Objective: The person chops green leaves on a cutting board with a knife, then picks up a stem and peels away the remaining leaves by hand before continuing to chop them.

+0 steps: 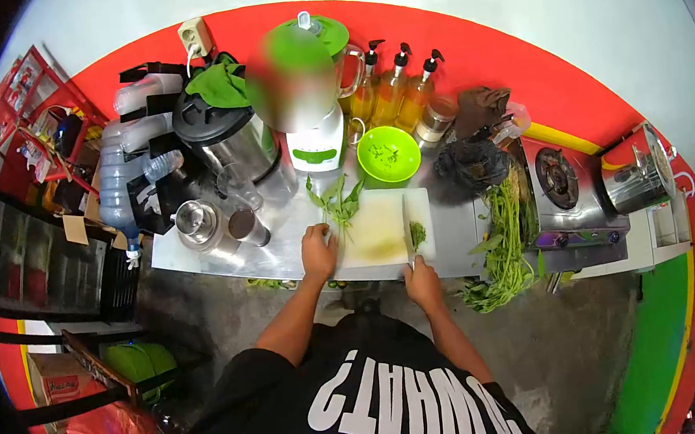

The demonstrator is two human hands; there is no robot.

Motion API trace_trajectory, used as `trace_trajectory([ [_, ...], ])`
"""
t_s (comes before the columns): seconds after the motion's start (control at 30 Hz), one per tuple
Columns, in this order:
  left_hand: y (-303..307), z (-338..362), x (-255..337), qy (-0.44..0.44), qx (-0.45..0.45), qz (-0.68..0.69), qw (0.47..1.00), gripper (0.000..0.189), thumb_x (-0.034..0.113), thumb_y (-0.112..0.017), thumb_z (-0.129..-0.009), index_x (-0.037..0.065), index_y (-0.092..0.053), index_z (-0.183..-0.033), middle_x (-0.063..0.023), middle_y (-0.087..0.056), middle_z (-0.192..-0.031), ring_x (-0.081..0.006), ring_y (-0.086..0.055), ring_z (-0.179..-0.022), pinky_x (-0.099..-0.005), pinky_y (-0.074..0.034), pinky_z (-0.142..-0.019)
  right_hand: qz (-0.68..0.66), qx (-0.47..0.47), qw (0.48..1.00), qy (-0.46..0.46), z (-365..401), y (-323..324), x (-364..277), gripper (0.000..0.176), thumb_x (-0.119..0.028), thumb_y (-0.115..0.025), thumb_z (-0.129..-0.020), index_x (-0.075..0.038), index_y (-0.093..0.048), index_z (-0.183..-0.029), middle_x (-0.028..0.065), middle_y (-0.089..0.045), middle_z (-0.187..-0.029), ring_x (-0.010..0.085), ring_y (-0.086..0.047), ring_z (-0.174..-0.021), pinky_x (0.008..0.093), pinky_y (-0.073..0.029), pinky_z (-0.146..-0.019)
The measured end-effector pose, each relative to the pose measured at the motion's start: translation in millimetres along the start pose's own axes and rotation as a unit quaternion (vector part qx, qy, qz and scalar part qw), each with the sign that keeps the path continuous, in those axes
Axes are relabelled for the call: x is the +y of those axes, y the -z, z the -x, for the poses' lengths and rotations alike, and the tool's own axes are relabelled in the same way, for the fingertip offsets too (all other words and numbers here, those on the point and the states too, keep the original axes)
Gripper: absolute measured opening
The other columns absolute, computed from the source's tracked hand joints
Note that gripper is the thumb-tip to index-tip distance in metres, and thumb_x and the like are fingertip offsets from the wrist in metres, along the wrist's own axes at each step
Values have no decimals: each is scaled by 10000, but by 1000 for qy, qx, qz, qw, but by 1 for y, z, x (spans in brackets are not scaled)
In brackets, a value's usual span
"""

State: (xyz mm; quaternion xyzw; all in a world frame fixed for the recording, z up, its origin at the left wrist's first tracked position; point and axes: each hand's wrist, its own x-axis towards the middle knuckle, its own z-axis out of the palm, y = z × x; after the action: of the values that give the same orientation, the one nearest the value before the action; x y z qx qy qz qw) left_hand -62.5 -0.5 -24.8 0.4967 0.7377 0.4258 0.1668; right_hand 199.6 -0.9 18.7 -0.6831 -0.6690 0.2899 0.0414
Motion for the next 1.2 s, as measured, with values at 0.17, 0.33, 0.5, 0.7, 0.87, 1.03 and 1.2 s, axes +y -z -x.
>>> trace_trajectory([
  [0.17,14,-6,-1,0,-62,0,998,106,42,-687,-823,20,-672,-926,-180,-631,-947,-383,-629,-899,-460,-506,-793,-33,-72,995,67,11,-8,-2,356,-339,-570,-984,-7,-546,-1112,301,-674,-948,500,-643,-894,578,-497,-771],
  [0.33,9,-13,-15,-30,-90,-15,995,104,67,-638,-879,-12,-658,-944,-199,-602,-942,-383,-609,-882,-452,-495,-796,-9,28,999,-19,5,-4,-17,334,-337,-572,-989,-7,-543,-1030,264,-673,-910,485,-643,-867,571,-484,-745],
  [0.5,16,-11,-12,-50,-110,-8,993,156,14,-683,-849,6,-620,-991,-175,-587,-964,-369,-584,-917,-453,-472,-824,-39,-9,999,5,9,-14,-20,314,-304,-607,-980,6,-559,-974,273,-659,-885,478,-638,-853,538,-487,-735],
  [0.7,5,-7,-23,-34,-93,-27,995,123,17,-711,-832,54,-648,-930,-144,-553,-1018,-366,-561,-995,-441,-473,-867,-27,91,995,-41,3,-36,-12,329,-322,-583,-975,4,-582,-935,278,-665,-872,490,-630,-854,574,-477,-753],
  [0.87,0,-24,-24,-18,-112,-59,992,123,75,-723,-835,70,-660,-940,-117,-547,-1057,-360,-552,-1013,-464,-494,-857,-57,106,993,-5,4,-39,-26,321,-317,-584,-967,4,-591,-950,284,-663,-889,500,-626,-876,581,-481,-767],
  [1.03,-4,-36,-24,48,-172,-133,975,101,176,-691,-858,126,-675,-944,-71,-503,-1172,-339,-501,-1122,-510,-506,-864,-11,82,996,-17,7,-30,-25,301,-299,-576,-969,1,-598,-971,293,-660,-896,506,-627,-879,576,-494,-779],
  [1.2,-13,-36,-43,39,-148,-85,985,163,176,-650,-860,65,-683,-973,-133,-600,-1048,-349,-539,-1056,-514,-489,-899,-37,69,997,-10,-9,-21,5,307,-287,-583,-972,19,-596,-959,275,-660,-869,466,-652,-840,579,-498,-723],
])
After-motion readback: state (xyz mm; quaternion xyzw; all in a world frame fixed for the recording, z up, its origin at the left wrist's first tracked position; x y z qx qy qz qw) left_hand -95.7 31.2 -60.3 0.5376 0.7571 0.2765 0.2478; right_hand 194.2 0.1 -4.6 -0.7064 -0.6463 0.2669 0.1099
